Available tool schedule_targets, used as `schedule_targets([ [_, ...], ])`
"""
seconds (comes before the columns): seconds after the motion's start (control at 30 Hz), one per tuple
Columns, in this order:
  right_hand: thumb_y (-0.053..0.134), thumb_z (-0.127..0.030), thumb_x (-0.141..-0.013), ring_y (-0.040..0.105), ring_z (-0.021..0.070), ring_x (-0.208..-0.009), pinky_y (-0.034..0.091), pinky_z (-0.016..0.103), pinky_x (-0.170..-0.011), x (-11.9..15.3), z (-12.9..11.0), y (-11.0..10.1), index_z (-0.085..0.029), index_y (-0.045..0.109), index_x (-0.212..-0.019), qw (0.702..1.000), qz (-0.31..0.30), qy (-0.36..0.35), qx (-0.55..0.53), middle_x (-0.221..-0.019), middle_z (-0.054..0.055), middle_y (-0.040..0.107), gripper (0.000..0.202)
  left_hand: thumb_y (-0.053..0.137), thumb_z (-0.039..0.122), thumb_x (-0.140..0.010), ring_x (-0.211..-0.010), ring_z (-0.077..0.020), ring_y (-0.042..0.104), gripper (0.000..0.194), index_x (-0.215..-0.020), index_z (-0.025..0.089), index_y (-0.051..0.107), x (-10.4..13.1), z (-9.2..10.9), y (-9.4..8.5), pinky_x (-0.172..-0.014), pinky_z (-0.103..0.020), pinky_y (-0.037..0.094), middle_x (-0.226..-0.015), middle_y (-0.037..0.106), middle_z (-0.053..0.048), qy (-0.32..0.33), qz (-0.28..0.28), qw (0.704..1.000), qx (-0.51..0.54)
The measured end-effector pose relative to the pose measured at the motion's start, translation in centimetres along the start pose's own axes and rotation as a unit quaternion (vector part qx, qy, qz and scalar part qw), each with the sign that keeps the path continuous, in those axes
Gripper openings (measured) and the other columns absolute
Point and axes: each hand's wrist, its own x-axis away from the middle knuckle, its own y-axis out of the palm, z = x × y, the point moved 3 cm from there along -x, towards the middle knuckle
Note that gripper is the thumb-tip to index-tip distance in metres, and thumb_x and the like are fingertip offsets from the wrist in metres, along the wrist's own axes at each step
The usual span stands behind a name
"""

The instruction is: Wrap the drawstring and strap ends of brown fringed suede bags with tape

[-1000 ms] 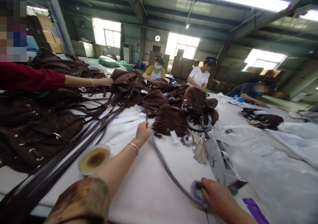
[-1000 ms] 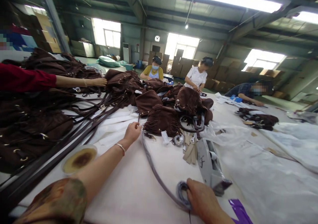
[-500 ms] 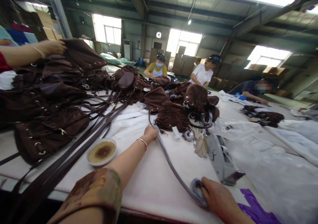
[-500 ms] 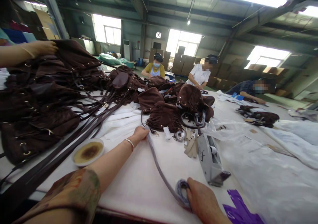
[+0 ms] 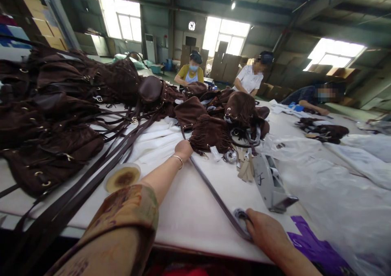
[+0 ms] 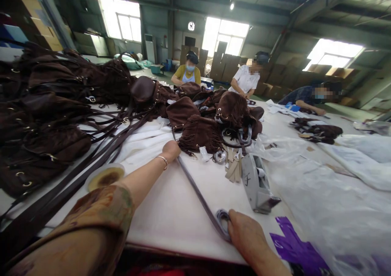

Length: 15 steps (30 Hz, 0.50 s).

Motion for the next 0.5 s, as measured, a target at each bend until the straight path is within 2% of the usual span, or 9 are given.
schedule_targets([
  [0.13,0.042,-0.026,-0.093,0.069,0.0263,-0.084,0.03,0.031,-0.062,0.0,-0.2,-0.4,-0.021,0.06,-0.087,1.0,-0.01,0.005,0.005,-0.088,0.009,0.073,0.019,0.067,0.02,-0.075,-0.11,-0.0312,0.064,0.018,-0.089,0.01,0.072,0.4,-0.7,0.7,-0.086,-0.031,0.049,-0.101,0.072,-0.02,-0.045,-0.006,0.992,0.117],
  [0.23,0.043,-0.027,-0.093,0.069,0.0258,-0.083,0.029,0.031,-0.061,0.0,-0.3,-0.7,-0.02,0.06,-0.087,1.0,-0.013,0.008,0.009,-0.088,0.01,0.073,0.019,0.064,0.022,-0.079,-0.088,-0.0245,0.069,0.016,-0.09,0.01,0.068,2.0,-1.3,1.8,-0.073,-0.03,0.054,-0.088,0.072,-0.014,-0.084,-0.041,0.969,0.227],
  [0.33,0.042,-0.027,-0.092,0.068,0.0254,-0.082,0.027,0.031,-0.061,0.1,-0.4,-0.8,-0.02,0.059,-0.087,1.0,-0.012,0.01,0.005,-0.088,0.01,0.073,0.019,0.062,0.021,-0.083,-0.07,-0.0185,0.068,0.013,-0.09,0.011,0.064,5.1,-1.7,3.1,-0.064,-0.028,0.056,-0.076,0.07,-0.009,-0.116,-0.096,0.927,0.343],
  [0.5,0.042,-0.027,-0.091,0.068,0.025,-0.082,0.024,0.031,-0.059,0.2,-0.2,-0.7,-0.021,0.058,-0.088,1.0,-0.004,0.01,0.003,-0.088,0.009,0.073,0.018,0.057,0.012,-0.085,-0.065,-0.0156,0.067,0.005,-0.087,0.012,0.062,10.6,-2.0,4.4,-0.065,-0.029,0.058,-0.072,0.069,-0.007,-0.143,-0.187,0.849,0.473],
])
